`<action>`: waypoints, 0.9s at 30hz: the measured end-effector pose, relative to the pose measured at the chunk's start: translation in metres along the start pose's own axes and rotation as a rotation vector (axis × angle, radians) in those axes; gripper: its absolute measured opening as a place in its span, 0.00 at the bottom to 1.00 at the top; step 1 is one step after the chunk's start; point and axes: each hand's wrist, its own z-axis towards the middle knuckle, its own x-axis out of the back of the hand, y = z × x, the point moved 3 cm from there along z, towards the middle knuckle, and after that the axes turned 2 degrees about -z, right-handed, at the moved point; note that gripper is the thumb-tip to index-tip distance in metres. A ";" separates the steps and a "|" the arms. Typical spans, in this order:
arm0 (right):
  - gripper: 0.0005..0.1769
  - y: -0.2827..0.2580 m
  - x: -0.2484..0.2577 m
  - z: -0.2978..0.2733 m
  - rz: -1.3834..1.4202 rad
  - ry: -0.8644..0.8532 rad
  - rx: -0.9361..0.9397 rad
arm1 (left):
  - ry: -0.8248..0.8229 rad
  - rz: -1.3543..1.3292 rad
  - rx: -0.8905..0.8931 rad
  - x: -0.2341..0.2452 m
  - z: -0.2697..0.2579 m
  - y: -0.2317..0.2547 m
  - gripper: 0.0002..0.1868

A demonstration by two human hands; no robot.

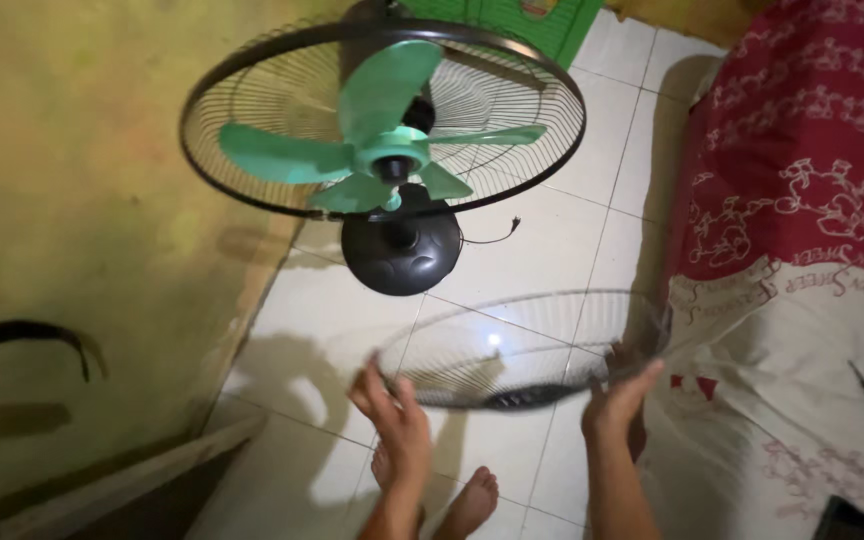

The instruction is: The person assembles a standing electric fan by hand. They attach the light green fan blades to the motor hub, then fit the front and rear wire cages over the blades, aligning and securing them in place.

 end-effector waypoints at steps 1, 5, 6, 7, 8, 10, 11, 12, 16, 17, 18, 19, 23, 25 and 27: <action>0.46 -0.016 -0.022 -0.003 -0.010 -0.057 0.038 | 0.062 0.026 -0.105 0.006 0.016 0.005 0.35; 0.45 -0.072 -0.102 -0.041 -0.124 -0.224 0.378 | 0.125 -0.016 -0.240 0.045 0.074 0.023 0.38; 0.45 -0.084 -0.118 -0.052 -0.170 -0.248 0.441 | 0.145 -0.050 -0.306 0.052 0.089 0.031 0.41; 0.45 -0.095 -0.134 -0.060 -0.218 -0.267 0.501 | 0.162 -0.049 -0.328 0.058 0.102 0.040 0.42; 0.45 -0.104 -0.152 -0.062 -0.182 -0.289 0.479 | 0.179 -0.048 -0.350 0.063 0.116 0.048 0.42; 0.46 -0.115 -0.183 -0.066 -0.115 -0.329 0.432 | 0.199 -0.046 -0.345 0.069 0.136 0.063 0.43; 0.46 -0.118 -0.195 -0.067 -0.126 -0.335 0.435 | 0.200 -0.047 -0.320 0.070 0.143 0.069 0.43; 0.46 -0.121 -0.205 -0.067 -0.136 -0.340 0.438 | 0.202 -0.048 -0.295 0.070 0.151 0.073 0.42; 0.45 -0.120 -0.233 -0.067 -0.135 -0.361 0.429 | 0.206 -0.133 -0.196 0.074 0.179 0.082 0.43; 0.45 -0.120 -0.237 -0.067 -0.133 -0.360 0.438 | 0.221 -0.076 -0.232 0.076 0.183 0.084 0.42; 0.44 -0.119 -0.240 -0.067 -0.130 -0.359 0.448 | 0.235 -0.019 -0.268 0.076 0.187 0.085 0.40; 0.44 -0.118 -0.245 -0.067 -0.124 -0.359 0.458 | 0.228 -0.037 -0.261 0.076 0.192 0.086 0.41; 0.44 -0.116 -0.254 -0.064 -0.090 -0.352 0.471 | 0.193 -0.117 -0.303 0.075 0.207 0.088 0.43; 0.45 -0.115 -0.256 -0.060 -0.090 -0.351 0.496 | 0.168 -0.151 -0.327 0.074 0.213 0.089 0.43; 0.46 -0.114 -0.258 -0.056 -0.091 -0.362 0.494 | 0.142 -0.176 -0.324 0.073 0.219 0.089 0.44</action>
